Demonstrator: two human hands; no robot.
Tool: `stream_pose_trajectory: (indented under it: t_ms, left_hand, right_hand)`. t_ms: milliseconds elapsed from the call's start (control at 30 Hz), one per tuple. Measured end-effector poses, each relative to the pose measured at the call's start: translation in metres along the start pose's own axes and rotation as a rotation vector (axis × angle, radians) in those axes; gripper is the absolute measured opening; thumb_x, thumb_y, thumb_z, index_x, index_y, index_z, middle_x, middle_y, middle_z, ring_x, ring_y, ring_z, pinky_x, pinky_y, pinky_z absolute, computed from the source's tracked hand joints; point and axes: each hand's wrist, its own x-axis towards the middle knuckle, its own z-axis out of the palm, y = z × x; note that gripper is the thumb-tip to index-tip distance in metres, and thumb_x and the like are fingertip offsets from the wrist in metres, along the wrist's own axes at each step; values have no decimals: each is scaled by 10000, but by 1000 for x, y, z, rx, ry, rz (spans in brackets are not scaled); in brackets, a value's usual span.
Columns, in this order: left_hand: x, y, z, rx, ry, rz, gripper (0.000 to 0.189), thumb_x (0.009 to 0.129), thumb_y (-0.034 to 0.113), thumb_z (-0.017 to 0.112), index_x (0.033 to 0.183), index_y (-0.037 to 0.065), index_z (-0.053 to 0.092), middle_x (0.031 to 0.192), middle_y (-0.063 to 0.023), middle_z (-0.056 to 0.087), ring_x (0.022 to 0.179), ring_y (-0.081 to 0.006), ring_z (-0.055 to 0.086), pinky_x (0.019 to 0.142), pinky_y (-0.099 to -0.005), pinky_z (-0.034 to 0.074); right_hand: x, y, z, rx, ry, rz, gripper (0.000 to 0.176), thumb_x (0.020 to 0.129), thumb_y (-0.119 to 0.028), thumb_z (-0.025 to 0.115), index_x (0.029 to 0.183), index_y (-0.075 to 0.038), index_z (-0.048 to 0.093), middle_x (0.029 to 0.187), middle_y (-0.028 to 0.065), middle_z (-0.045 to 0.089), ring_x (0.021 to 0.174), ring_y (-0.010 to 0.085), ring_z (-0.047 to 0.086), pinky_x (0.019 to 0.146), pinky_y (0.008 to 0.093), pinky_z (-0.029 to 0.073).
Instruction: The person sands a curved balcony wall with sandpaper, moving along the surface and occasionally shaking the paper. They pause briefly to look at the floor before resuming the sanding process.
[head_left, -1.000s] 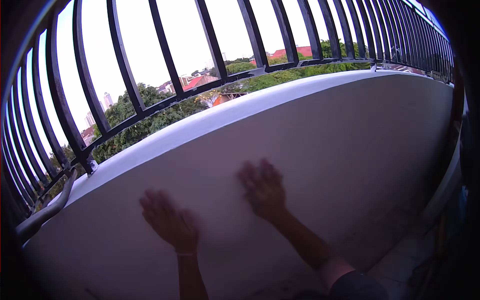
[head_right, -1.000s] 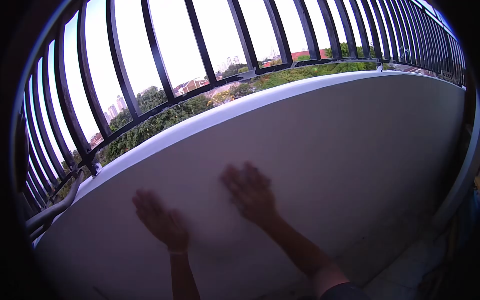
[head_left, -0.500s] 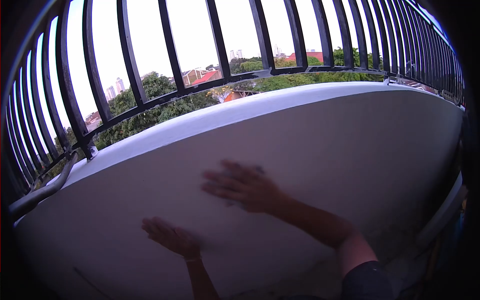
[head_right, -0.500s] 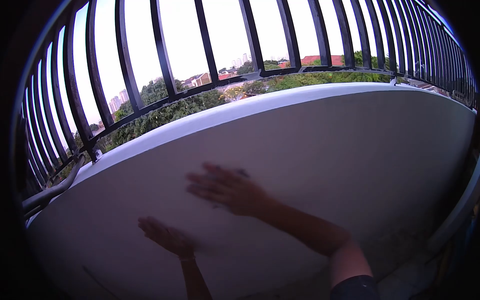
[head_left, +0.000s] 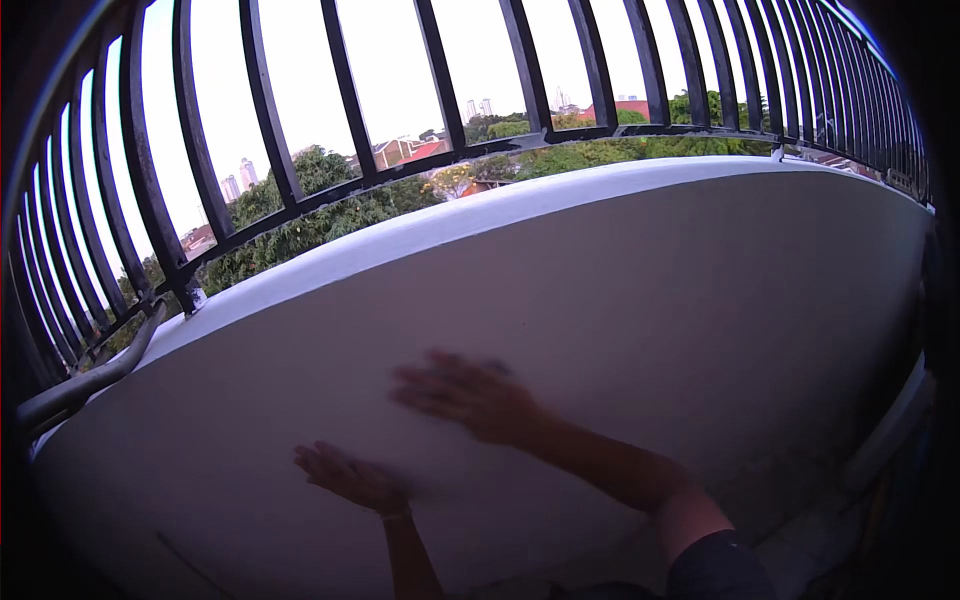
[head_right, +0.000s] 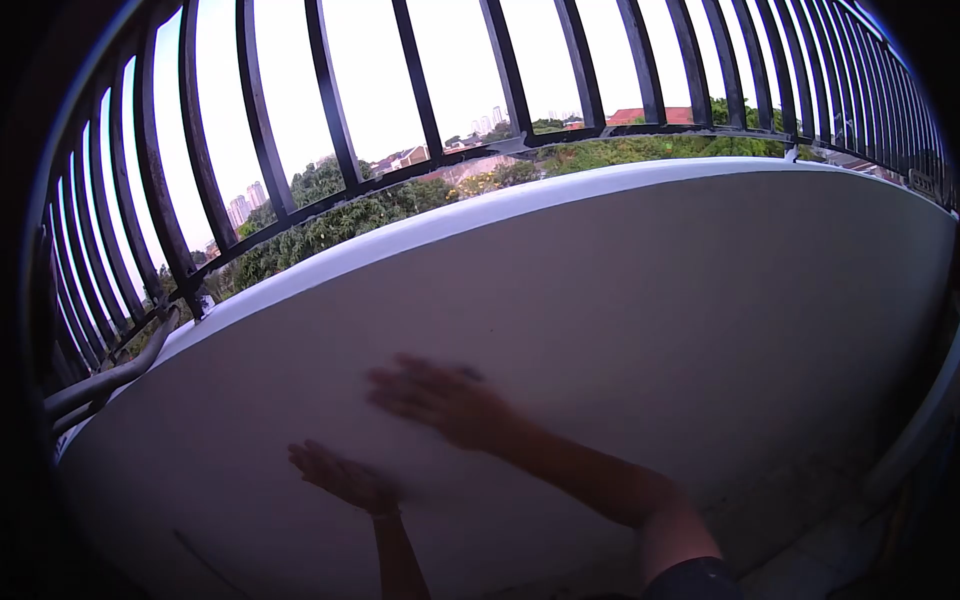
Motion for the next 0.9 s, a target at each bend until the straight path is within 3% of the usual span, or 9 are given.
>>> stream_pose_trajectory:
  t_ms: [100, 233, 333, 433, 500, 567, 700, 767, 900]
  left_hand:
    - [-2, 2, 8, -46, 30, -30, 607, 1049, 405, 222, 1507, 22, 333, 1586, -172, 277, 1482, -380, 195, 1190, -543, 86]
    - [-2, 5, 0, -110, 35, -23, 615, 1048, 408, 193, 1506, 22, 334, 1586, -174, 274, 1483, -377, 188, 1190, -541, 98]
    - [-3, 2, 4, -120, 27, -46, 625, 1049, 420, 183, 1508, 22, 329, 1584, -181, 272, 1483, -378, 181, 1189, -540, 110]
    - [-7, -1, 1, -102, 25, -44, 627, 1052, 424, 180, 1508, 18, 325, 1582, -190, 267, 1479, -385, 186, 1188, -541, 124]
    - [-5, -7, 0, -77, 35, 4, 615, 1058, 405, 181, 1506, 8, 322, 1582, -195, 262, 1478, -385, 185, 1189, -531, 141]
    - [-4, -8, 4, -39, 72, 54, 591, 1067, 368, 185, 1501, -11, 319, 1583, -200, 257, 1482, -377, 175, 1191, -508, 164]
    - [-9, -5, 6, -30, 85, 35, 611, 1061, 414, 217, 1509, 9, 310, 1587, -203, 237, 1468, -403, 203, 1178, -552, 175]
    - [-10, -11, 12, -44, 95, 23, 618, 1062, 425, 222, 1510, 9, 305, 1587, -207, 232, 1465, -410, 206, 1174, -555, 186]
    - [-15, -25, 14, -9, 77, 96, 625, 1065, 437, 219, 1519, 12, 280, 1589, -209, 219, 1463, -414, 204, 1166, -561, 201]
  right_hand:
    - [-55, 52, -22, -112, 36, 545, 608, 936, -306, 496, 1522, -224, 356, 1605, 157, 231, 1463, 444, 192, 1180, 583, 136]
    - [55, 66, -49, -107, 310, 967, 657, 961, -440, 481, 1539, -181, 309, 1621, 150, 186, 1480, 458, 115, 1158, 622, 124]
    - [113, 6, -34, 138, 125, 446, 670, 963, -417, 476, 1558, -208, 253, 1621, 105, 213, 1471, 445, 169, 1161, 589, 164]
    - [46, -39, 10, -73, 94, 0, 712, 904, -377, 577, 1543, -239, 298, 1605, 67, 267, 1449, 445, 235, 1150, 556, 225]
    - [-37, -7, 8, 43, 25, 152, 661, 912, -363, 561, 1525, -235, 350, 1605, 66, 271, 1457, 418, 242, 1148, 555, 224]
    - [-93, 42, -5, -222, 16, 651, 576, 992, -403, 434, 1521, -188, 361, 1619, 120, 218, 1481, 400, 188, 1167, 564, 154]
    - [-14, 108, -41, -131, 491, 1258, 618, 1029, -478, 274, 1546, -140, 287, 1627, 151, 164, 1483, 450, 97, 1176, 582, 77]
    - [25, 89, -54, -176, 246, 1064, 601, 1016, -451, 348, 1548, -179, 290, 1624, 139, 183, 1478, 437, 143, 1178, 576, 97]
    - [-37, 8, -2, -25, 22, 178, 616, 969, -288, 465, 1546, -167, 288, 1605, 145, 229, 1460, 434, 207, 1153, 587, 236]
